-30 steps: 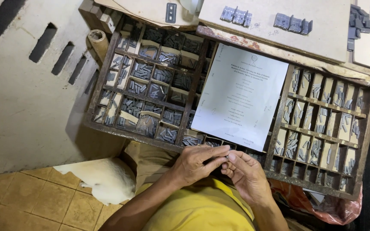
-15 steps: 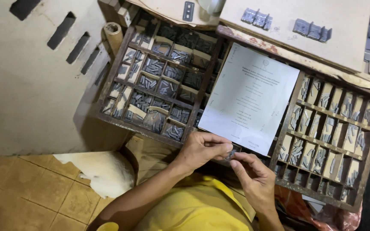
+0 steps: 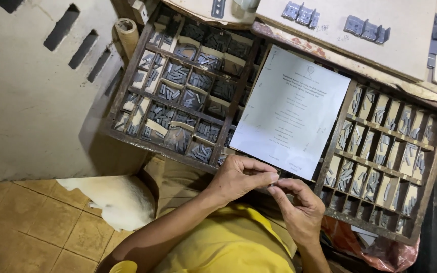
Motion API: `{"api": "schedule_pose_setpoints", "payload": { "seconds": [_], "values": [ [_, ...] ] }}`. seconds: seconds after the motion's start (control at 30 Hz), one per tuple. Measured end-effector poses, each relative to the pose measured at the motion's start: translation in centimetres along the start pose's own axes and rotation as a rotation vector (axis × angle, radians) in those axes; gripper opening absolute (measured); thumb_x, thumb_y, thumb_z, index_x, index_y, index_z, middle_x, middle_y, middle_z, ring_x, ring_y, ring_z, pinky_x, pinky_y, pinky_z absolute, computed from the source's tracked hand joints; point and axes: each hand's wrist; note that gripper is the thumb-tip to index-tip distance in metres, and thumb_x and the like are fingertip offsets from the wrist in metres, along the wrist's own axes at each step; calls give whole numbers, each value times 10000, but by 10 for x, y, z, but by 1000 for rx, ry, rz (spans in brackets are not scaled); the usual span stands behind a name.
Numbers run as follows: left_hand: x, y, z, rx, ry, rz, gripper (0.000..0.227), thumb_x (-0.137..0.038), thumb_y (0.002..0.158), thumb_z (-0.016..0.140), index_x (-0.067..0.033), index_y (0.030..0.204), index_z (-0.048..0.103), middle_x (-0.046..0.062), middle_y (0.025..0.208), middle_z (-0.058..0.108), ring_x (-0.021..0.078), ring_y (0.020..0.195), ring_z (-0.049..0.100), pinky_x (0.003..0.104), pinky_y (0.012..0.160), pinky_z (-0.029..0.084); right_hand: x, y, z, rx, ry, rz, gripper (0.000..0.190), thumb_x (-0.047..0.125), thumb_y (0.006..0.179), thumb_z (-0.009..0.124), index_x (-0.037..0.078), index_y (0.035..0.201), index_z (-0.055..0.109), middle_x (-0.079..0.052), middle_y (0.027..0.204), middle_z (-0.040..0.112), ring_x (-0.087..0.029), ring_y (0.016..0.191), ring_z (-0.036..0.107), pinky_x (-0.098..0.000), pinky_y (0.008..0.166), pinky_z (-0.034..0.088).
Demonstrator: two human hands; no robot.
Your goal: The person sits on the floor and sorts small metal printing type pieces from a wooden tray into a cardboard box. They handle the type pieces by hand, picking them up and placing them into the box while a white cat rests nearby.
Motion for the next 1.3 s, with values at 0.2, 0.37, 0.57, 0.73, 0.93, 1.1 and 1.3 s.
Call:
{"api": "schedule_pose_setpoints", "payload": {
  "seconds": [0.2, 0.37, 0.57, 0.73, 0.93, 1.1, 1.3],
  "values": [
    [1, 0, 2, 29, -13, -6, 212, -162, 839, 818, -29, 1003, 809, 143, 897, 807, 159, 777, 764, 233, 724, 660, -4, -2, -6, 32, -57, -78, 237, 30, 832, 819, 23, 1051, 727, -81, 973, 760, -114, 858, 730, -199, 810, 629],
    [1, -2, 2, 55, 64, 37, 220, -189, 827, 831, -58, 1002, 813, 117, 906, 813, 142, 799, 765, 210, 748, 637, -10, -4, -8, 11, -24, -63, 225, 5, 844, 803, 15, 1051, 716, -95, 977, 757, -120, 845, 746, -199, 800, 649],
    [-13, -13, 5, 36, 124, -112, 478, -271, 779, 827, -52, 1200, 770, 56, 899, 816, 89, 815, 760, 238, 854, 635, -11, -4, -11, 34, -17, -114, 211, 3, 853, 793, 13, 1044, 704, -93, 957, 751, -111, 827, 737, -193, 801, 652],
    [-14, -15, 6, 35, 108, -161, 490, -264, 771, 823, -48, 1206, 768, 67, 906, 816, 76, 828, 752, 231, 844, 615, -16, -6, -13, 49, 11, -120, 216, -19, 848, 792, 14, 1045, 709, -86, 963, 746, -103, 834, 725, -183, 807, 642],
    [-11, -14, 7, 43, 112, -156, 479, -259, 768, 830, -49, 1194, 771, 50, 899, 814, 50, 828, 727, 219, 847, 606, -15, -7, -14, 61, 18, -127, 212, -31, 849, 786, 8, 1041, 707, -85, 943, 746, -100, 818, 724, -179, 797, 639],
    [-12, -15, 6, 51, 125, -166, 444, -247, 777, 829, -58, 1175, 777, 52, 909, 816, 47, 823, 725, 206, 814, 597, -17, -5, -16, 89, 80, -169, 228, -50, 861, 768, 4, 1074, 706, -88, 964, 752, -108, 846, 737, -176, 819, 646],
    [-13, -15, 7, 52, 144, -167, 443, -262, 772, 826, -60, 1163, 784, 44, 898, 817, 28, 819, 713, 198, 823, 585, -19, -6, -19, 80, 2, -164, 212, -35, 839, 791, 11, 1033, 718, -92, 967, 754, -125, 873, 739, -197, 843, 640]
  ]
}}
Point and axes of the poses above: each hand's wrist, its own y-axis towards the middle knuckle, its own z-axis out of the palm, x = y × z
